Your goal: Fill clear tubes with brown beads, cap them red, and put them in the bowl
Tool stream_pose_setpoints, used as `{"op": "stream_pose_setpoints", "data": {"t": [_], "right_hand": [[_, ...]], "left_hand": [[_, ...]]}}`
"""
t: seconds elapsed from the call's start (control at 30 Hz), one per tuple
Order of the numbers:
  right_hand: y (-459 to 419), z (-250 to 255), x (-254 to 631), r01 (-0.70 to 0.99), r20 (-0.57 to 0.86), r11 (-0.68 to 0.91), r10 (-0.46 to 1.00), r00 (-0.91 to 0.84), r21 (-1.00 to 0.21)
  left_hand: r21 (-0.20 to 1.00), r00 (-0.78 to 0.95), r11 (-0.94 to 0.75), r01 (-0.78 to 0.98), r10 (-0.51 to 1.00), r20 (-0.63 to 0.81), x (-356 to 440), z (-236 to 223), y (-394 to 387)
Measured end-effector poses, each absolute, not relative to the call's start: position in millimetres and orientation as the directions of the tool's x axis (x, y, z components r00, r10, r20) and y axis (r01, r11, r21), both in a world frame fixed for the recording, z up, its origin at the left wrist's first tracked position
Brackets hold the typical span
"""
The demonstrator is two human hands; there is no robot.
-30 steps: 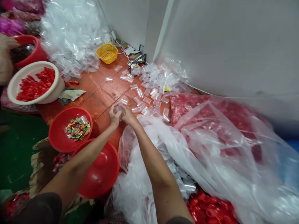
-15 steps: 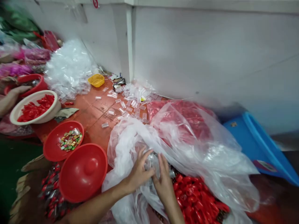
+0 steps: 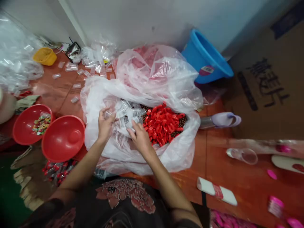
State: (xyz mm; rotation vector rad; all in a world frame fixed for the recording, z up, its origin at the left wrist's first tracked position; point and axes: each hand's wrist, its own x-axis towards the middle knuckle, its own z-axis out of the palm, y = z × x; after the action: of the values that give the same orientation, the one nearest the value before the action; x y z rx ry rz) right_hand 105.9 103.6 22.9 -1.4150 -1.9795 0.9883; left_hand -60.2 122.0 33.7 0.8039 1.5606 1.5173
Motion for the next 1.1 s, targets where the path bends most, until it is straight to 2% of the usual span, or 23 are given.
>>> {"op": "stream_pose_setpoints", "data": {"t": [0.13,0.2,0.27,0.3,0.37,0.43,0.5,0.57,0.67,0.73,0.8,0.9,1.0,1.1], "right_hand": [[120,27,131,0.518,0.212,0.309,0.948,-0.239,-0.798],[116,27,147,0.516,0.311,0.381,0.924,-0.22,-0.767],[95,19,165,0.549,0.351,0.441,0.898,-0.267,-0.711],[79,13,174,0.577,0.328,0.456,0.889,-0.318,-0.677],[40,-2,189,0.661,0.193,0.462,0.877,-0.44,-0.591],[1,-16,200,0.748,0.043,0.484,0.85,-0.524,-0.454],[-31,-27,210,0.8,-0.027,0.496,0.845,-0.535,-0.339],[-53,-33,220,0.822,-0.059,0.494,0.846,-0.529,-0.283],[-66,-39,238,0.852,-0.133,0.467,0.853,-0.505,-0.236],[-64,-43,252,0.881,-0.163,0.433,0.871,-0.464,-0.194],[-55,-46,264,0.895,-0.138,0.418,0.888,-0.439,-0.158],[-32,-42,278,0.896,-0.05,0.43,0.898,-0.437,-0.109],[-6,-21,283,0.898,0.034,0.437,0.899,-0.436,-0.057],[15,16,278,0.89,0.213,0.456,0.873,-0.439,-0.032]], "left_hand": [[1.0,-0.359,0.03,0.002,0.933,-0.028,-63,33,128],[0.999,-0.381,-0.008,0.045,0.924,0.024,-59,31,120],[0.996,-0.411,-0.036,0.086,0.909,0.069,-47,23,101],[0.995,-0.407,-0.027,0.099,0.911,0.065,-39,18,89],[0.988,-0.319,0.049,0.146,0.948,0.0,-19,5,63],[0.957,-0.105,0.07,0.283,0.994,-0.042,1,-8,39],[0.877,0.149,-0.059,0.477,0.989,-0.014,14,-18,20],[0.747,0.345,-0.209,0.631,0.938,-0.029,17,-25,7],[0.595,0.429,-0.266,0.758,0.891,-0.148,9,-27,-3],[0.561,0.457,-0.284,0.777,0.868,-0.193,5,-24,-4],[0.587,0.521,-0.317,0.745,0.826,-0.215,3,-17,-1],[0.685,0.59,-0.298,0.665,0.772,-0.238,3,3,9],[0.729,0.573,-0.239,0.641,0.781,-0.248,-5,32,22],[0.774,0.586,-0.223,0.593,0.779,-0.224,-25,61,33]]}}
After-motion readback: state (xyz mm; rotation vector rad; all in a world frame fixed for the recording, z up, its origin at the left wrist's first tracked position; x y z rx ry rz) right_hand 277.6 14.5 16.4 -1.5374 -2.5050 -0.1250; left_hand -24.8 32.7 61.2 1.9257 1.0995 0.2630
